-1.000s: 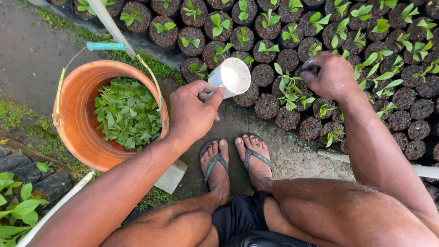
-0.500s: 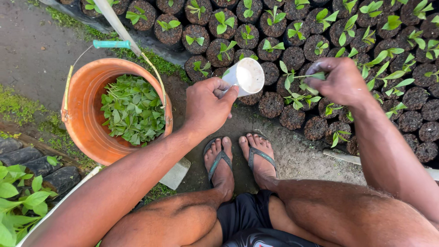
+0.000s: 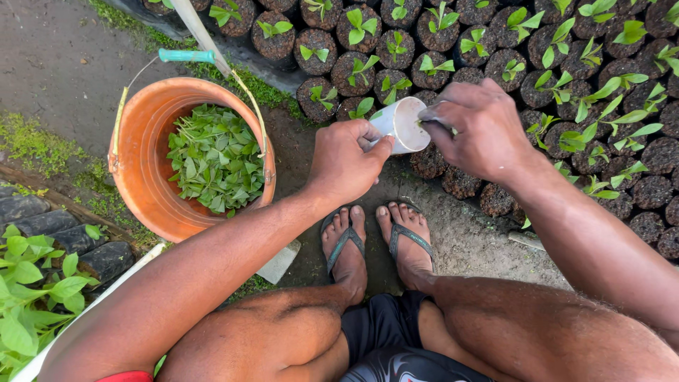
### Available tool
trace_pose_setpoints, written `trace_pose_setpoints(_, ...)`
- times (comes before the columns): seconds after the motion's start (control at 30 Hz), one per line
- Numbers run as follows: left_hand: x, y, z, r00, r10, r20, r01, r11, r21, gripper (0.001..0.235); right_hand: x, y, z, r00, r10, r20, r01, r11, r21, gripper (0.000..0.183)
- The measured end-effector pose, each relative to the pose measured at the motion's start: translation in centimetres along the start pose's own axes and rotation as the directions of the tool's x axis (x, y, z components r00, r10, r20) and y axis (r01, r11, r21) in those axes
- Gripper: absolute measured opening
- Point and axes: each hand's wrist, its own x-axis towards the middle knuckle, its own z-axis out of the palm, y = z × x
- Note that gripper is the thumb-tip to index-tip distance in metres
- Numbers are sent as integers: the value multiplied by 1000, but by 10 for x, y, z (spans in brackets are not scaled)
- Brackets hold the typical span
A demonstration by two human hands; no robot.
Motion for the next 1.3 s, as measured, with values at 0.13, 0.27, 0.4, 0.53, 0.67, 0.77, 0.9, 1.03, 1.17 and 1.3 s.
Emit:
trace_pose_setpoints(0.13, -2, 0, 1, 1000, 13, -4, -13, 1000, 19, 20, 13, -7, 12, 999, -52, -4, 52, 999, 5, 16)
trace_pose_setpoints(0.27, -2, 0, 0, 999, 19, 31, -20, 1000, 19, 20, 16, -10, 17, 997, -29, 68, 27, 999, 23, 17)
trace_pose_setpoints(0.4, -3, 1, 0, 999, -1, 44, 0, 1000, 18, 20, 11, -3, 18, 994, 29, 101, -42, 991, 124, 14)
trace_pose_setpoints(0.53, -2, 0, -3, 999, -25, 34, 25, 1000, 9, 19, -8, 37, 5, 960, 281, -7, -248, 860, 445, 10)
trace_pose_setpoints(0.67, 0, -1, -7, 1000, -28, -6, 28, 1000, -5, 20, -34, 97, 8, 876, 457, -156, -373, 845, 383, 10)
trace_pose_setpoints(0.77, 3, -2, -10, 1000, -29, -10, 29, 999, -30, 20, -49, 128, 38, 865, 458, -205, -416, 883, 219, 7)
trace_pose_setpoints(0.9, 4, -3, -11, 999, -26, -18, 26, 999, -35, 21, -62, 144, 69, 891, 403, -207, -394, 915, 87, 8)
trace_pose_setpoints(1.03, 4, -3, -12, 999, -30, -20, 30, 999, -31, 20, -61, 150, 79, 892, 408, -197, -401, 913, 76, 7)
trace_pose_setpoints(1.17, 4, -6, -14, 999, -34, -22, 33, 999, -33, 20, -60, 150, 87, 924, 322, -205, -339, 939, -54, 6)
trace_pose_setpoints(1.3, 5, -8, -17, 1000, -21, 3, 21, 1000, -14, 19, -57, 144, 91, 929, 342, -138, -357, 928, -105, 5)
